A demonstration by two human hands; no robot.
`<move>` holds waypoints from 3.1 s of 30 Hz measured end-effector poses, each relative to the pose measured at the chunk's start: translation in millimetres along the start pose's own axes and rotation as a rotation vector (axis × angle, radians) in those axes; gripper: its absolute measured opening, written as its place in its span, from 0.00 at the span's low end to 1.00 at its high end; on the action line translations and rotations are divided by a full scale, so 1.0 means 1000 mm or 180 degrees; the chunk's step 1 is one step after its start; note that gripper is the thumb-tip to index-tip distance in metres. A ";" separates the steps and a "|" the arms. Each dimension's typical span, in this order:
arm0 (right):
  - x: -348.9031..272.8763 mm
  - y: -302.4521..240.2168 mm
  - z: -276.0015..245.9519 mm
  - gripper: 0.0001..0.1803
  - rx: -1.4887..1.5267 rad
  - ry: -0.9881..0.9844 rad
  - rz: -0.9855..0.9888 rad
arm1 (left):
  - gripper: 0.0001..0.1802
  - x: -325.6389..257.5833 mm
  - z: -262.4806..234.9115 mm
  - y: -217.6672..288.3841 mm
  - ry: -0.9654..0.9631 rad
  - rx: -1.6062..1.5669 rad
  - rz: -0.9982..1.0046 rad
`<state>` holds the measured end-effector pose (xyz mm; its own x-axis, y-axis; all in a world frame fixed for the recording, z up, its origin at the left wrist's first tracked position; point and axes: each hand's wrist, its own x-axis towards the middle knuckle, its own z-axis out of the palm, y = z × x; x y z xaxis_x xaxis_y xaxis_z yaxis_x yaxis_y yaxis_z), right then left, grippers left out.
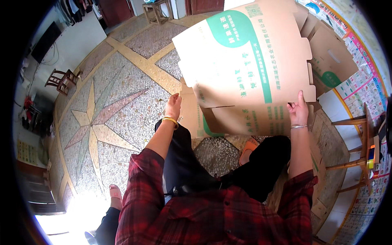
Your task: The person sits on the floor and assembles flat cardboard boxes by folding the flaps and inserting white plastic fasteners to secure the structure. They repeatedly pick up a flat box, fold it into shape, and fasten it before setting it aside.
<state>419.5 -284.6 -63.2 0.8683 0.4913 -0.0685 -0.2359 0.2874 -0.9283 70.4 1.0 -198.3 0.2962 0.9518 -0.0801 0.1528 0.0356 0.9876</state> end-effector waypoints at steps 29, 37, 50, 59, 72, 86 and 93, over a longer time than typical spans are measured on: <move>-0.025 0.012 -0.010 0.17 0.1137 -0.0285 0.0031 | 0.23 0.000 -0.018 0.098 -0.0722 -0.1847 0.0199; -0.031 0.016 -0.006 0.17 0.1358 -0.0192 0.0165 | 0.24 0.004 -0.018 0.124 -0.0655 -0.1776 0.0368; -0.029 0.060 -0.010 0.18 0.1894 0.0171 0.0299 | 0.17 -0.010 -0.021 0.187 -0.1041 -0.1430 0.1026; -0.038 0.134 -0.035 0.32 0.0934 0.0482 0.1622 | 0.16 -0.021 -0.027 0.188 -0.1243 -0.0664 0.1229; -0.060 0.123 -0.010 0.27 -0.0583 -0.0185 0.1741 | 0.15 -0.015 -0.032 0.192 -0.0980 0.0835 0.1867; -0.128 -0.073 0.041 0.16 -0.1644 -0.1549 -0.1474 | 0.07 -0.071 0.014 0.146 -0.1507 0.3349 0.4650; -0.093 0.030 0.134 0.21 -0.4328 -0.2962 -0.1920 | 0.06 -0.098 0.023 0.121 -0.2022 0.3593 0.4170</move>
<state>273.5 -211.9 -35.3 0.0581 0.9895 0.1320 0.9185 -0.0012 -0.3954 82.1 -95.0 -73.7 0.9595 -0.0570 0.2759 -0.0370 -0.9963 -0.0773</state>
